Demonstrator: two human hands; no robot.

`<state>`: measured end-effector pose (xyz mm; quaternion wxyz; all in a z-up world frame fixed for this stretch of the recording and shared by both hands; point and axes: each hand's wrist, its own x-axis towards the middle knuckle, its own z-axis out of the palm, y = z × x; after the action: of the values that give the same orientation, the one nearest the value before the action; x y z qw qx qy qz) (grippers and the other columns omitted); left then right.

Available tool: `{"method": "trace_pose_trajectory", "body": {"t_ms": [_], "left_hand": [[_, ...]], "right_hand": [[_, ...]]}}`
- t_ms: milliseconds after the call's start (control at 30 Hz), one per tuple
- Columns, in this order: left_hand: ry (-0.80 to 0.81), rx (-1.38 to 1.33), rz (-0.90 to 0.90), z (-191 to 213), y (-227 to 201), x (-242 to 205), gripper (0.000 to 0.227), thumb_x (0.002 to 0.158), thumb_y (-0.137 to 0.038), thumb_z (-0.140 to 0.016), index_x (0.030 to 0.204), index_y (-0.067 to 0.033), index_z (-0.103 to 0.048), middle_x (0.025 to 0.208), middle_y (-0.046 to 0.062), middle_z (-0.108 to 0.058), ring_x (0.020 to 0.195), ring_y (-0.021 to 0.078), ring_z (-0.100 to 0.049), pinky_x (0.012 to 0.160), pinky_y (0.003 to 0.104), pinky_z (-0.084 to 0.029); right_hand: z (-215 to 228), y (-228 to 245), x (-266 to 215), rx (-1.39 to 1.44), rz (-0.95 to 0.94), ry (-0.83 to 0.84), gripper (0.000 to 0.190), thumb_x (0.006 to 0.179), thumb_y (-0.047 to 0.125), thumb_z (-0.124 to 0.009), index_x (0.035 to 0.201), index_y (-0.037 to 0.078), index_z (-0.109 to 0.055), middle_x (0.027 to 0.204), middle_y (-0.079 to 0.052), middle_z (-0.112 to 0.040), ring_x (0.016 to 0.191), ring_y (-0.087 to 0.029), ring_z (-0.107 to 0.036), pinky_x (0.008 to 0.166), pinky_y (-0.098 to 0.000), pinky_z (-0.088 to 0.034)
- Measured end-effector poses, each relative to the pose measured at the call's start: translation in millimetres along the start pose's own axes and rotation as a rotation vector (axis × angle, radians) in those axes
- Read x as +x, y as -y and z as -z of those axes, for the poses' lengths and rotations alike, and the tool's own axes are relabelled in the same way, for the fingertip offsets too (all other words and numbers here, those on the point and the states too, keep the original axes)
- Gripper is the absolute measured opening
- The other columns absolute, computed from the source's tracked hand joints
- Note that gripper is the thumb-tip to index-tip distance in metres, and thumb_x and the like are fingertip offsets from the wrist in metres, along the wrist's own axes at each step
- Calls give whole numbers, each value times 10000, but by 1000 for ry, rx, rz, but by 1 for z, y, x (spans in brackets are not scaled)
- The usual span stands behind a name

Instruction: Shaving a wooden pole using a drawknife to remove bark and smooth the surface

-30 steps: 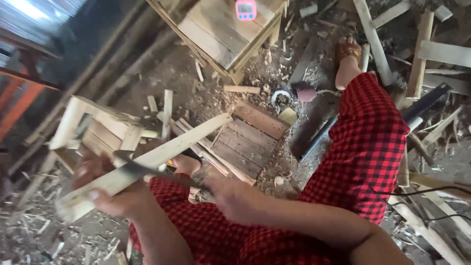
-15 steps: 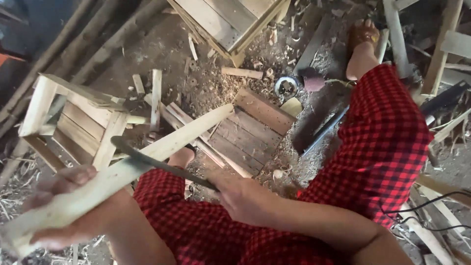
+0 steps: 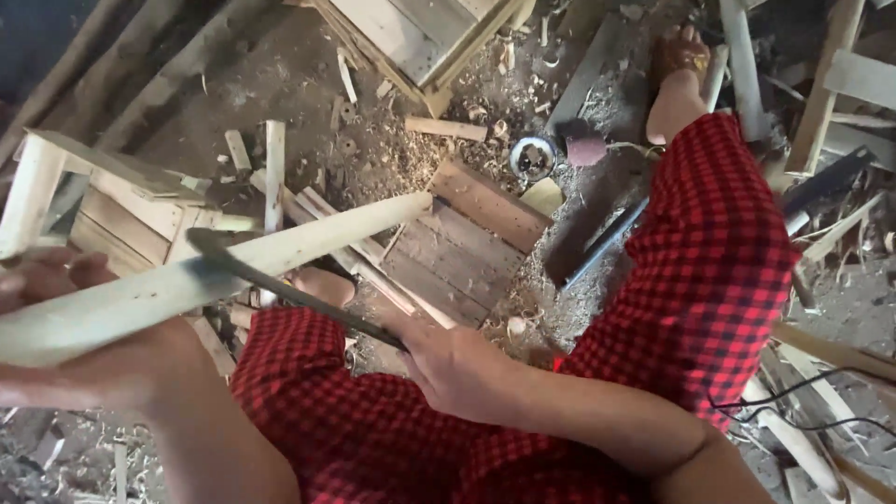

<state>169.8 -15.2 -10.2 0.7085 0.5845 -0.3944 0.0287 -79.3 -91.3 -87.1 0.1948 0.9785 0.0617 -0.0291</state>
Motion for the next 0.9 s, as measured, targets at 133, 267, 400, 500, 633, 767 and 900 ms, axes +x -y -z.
{"method": "trace_pose_trajectory", "body": {"t_ms": [133,267,400,500,633,767,900], "left_hand": [[-8,-44,-84,-2,9,7,613,822,-710,-400,949,-126,-536,747,14,-458,729,164,-539,679,317,-476],[34,32,-206,10,21,13,628,892,-714,-385,1053,-111,-459,802,20,-414,673,182,-469,673,321,-452],[-51,27,-101,13,23,19,599,859,-718,-488,993,-135,-492,841,-10,-476,765,176,-535,723,324,-473],[24,182,-165,14,29,18,590,946,-686,-390,1042,-106,-443,817,22,-420,720,216,-536,696,342,-486],[-13,140,-157,17,31,15,531,942,-645,-403,997,-117,-427,842,16,-399,740,179,-464,743,331,-446],[-80,238,-163,16,26,12,531,944,-663,-419,945,-133,-387,795,7,-361,732,179,-488,728,301,-429],[-77,253,-163,30,35,13,542,938,-671,-377,946,-130,-382,856,21,-428,709,176,-481,722,308,-429]], "right_hand": [[12,-42,5,1731,-649,269,623,917,420,-202,1432,71,-181,956,-87,-348,792,-185,-294,619,-373,-287],[-248,62,43,1097,-794,-209,206,874,139,-476,999,-10,-540,725,-109,-551,499,-227,-512,458,-343,-439],[-201,38,53,1358,-883,-271,188,787,95,-506,913,-42,-532,694,-228,-598,560,-398,-566,531,-449,-461],[-58,4,28,1772,-899,83,513,782,-80,-508,1271,56,-426,1097,-170,-612,664,-199,-640,520,-230,-564],[-78,18,37,848,-404,-20,388,920,147,-373,1300,82,-418,1151,-193,-431,456,-135,-467,356,-230,-370],[-108,-6,42,1592,-829,344,295,986,134,-323,1203,-15,-457,721,-79,-552,418,-104,-429,339,-188,-377],[-218,34,50,1323,-1063,204,239,886,154,-427,1004,28,-592,751,-176,-643,644,-348,-626,601,-439,-512]]}}
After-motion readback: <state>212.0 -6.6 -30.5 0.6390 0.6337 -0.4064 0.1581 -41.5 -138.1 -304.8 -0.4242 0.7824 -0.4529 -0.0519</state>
